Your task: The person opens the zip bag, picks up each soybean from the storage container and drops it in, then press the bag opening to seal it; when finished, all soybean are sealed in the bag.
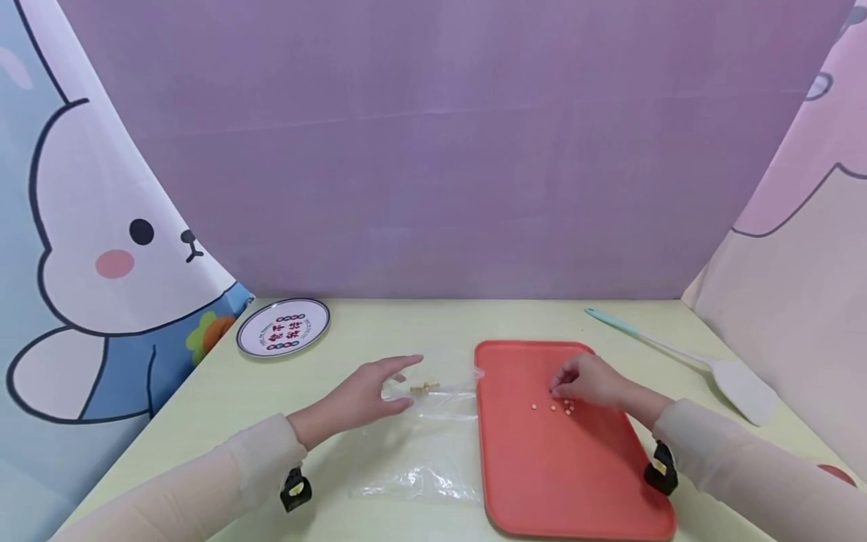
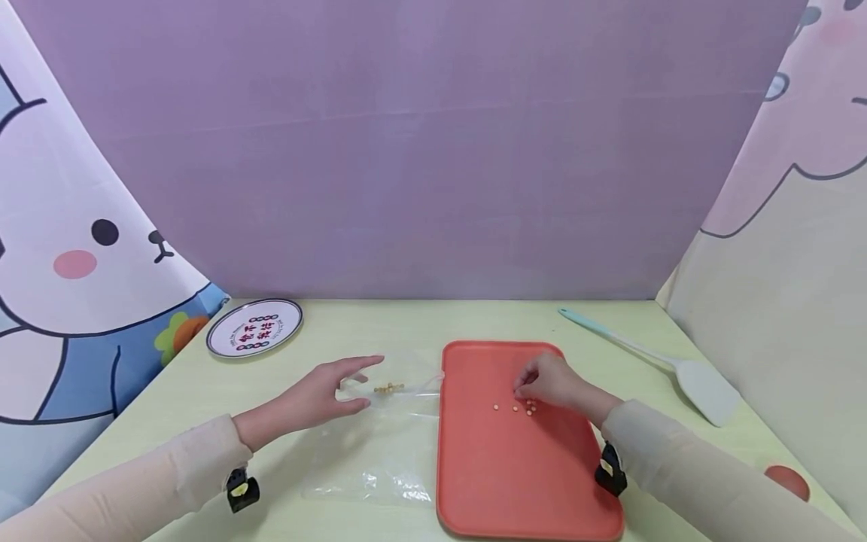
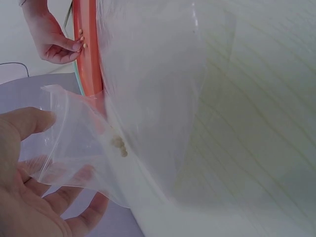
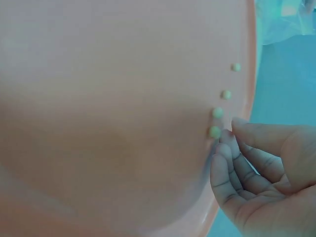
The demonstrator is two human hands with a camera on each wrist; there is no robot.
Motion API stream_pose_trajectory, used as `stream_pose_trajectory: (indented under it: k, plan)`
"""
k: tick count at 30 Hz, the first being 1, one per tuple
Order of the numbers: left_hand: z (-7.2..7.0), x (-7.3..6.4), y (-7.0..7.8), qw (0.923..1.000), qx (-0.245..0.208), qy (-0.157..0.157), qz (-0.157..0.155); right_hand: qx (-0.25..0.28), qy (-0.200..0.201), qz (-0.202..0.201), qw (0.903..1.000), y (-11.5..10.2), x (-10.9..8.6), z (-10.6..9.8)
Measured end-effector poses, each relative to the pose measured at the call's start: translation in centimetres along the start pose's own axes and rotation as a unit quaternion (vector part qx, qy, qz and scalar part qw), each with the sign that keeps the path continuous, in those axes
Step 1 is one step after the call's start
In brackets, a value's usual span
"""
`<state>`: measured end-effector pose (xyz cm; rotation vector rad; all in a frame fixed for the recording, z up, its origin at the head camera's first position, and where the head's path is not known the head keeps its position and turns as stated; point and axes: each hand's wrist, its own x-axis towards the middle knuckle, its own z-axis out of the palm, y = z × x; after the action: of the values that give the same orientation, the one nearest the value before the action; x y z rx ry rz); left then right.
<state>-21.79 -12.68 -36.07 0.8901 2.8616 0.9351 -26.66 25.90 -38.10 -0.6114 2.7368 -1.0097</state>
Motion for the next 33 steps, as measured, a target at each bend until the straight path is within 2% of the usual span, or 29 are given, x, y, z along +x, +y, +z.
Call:
stream_pose_trajectory:
  k: [7,17,25,33]
  plan:
    - [0.1,0.1,-0.1,1.0,0.006,0.001,0.0,0.024,0.018,-0.01,0.9995,-1.7,0.9,-0.6]
    - [0.0,0.0,0.2,1.0,0.006,0.003,0.001,0.113,0.028,-0.023,0.9929,-5.6,2.2,-0.3]
    - [0.1,0.0,0.2,1.0,0.003,0.004,0.001,0.15,0.017,-0.038,0.9878,-8.9,3.2,0.8]
    - [0.0,0.2,0.1,0.9999,0.005,0.009,0.007,0.158,0.001,-0.06,0.9856,-11.1,4.4,2.3]
